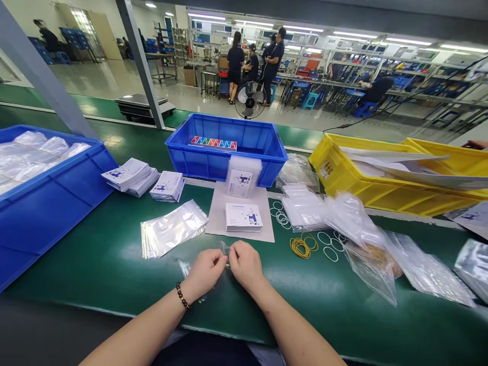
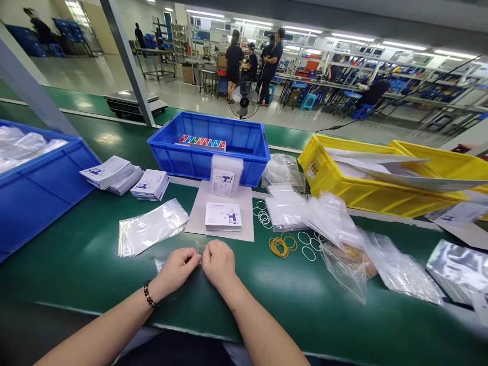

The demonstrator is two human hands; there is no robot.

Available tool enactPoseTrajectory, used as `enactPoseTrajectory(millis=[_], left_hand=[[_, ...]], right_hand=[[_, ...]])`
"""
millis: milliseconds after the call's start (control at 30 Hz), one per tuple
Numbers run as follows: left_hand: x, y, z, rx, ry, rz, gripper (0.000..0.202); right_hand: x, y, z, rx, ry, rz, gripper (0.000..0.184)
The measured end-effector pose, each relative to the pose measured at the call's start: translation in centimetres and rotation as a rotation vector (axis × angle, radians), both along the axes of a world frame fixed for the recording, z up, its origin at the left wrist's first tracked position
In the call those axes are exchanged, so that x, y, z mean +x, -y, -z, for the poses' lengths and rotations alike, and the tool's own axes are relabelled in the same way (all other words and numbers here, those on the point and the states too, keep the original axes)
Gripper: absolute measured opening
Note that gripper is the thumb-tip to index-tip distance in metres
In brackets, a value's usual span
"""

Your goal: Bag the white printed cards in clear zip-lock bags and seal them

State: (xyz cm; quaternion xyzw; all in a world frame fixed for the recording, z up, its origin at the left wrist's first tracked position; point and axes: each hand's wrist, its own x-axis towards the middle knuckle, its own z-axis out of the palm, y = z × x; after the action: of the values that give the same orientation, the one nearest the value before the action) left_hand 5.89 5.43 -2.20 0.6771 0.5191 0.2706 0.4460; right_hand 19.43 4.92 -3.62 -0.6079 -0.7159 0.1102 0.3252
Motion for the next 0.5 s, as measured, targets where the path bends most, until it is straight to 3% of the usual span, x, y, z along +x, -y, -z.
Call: enactPoseTrajectory(millis=[100, 200, 267, 300, 367, 433, 500], left_hand=[[-0.1, -0.2, 0.0, -0.08, 0.036, -0.029, 0.034], [-0.5, -0.9, -0.3, -0.182, 0.124, -0.107, 0.037], [-0.8, -1.2, -0.7, -0.211, 0.134, -0.119, 0.039], [-1.0, -1.3, -1.1, -0.16, 0.116, -0.118, 0.037], [-1.4, -1.3, -1.8, 0.095, 0.048, -0.073, 0.028], [-1.7, -1.3, -2.8, 0.394, -0.037, 0.107, 0.015], [-2.0, -1.5, -3.8, 0.505, -0.135, 0.364, 0.009]], right_hand=[[0.2, 0.1, -0.3, 0.172, 0.064, 0.006, 0.025], [0.3, 0.7, -1.0, 0.264, 0.114, -0.132, 0.026], [0.5, 1.1, -1.4, 0.24, 0.151, -0.226, 0.023], [0.7, 1.2, -1.7, 0.209, 0.15, -0.27, 0.024], [1.3, 1.3, -2.2, 0.109, 0.083, -0.349, 0.026], [2.2, 1.3, -2.9, -0.033, -0.03, -0.405, 0.025], [3.3, 1.5, -3.9, -0.224, -0.121, -0.441, 0.023]])
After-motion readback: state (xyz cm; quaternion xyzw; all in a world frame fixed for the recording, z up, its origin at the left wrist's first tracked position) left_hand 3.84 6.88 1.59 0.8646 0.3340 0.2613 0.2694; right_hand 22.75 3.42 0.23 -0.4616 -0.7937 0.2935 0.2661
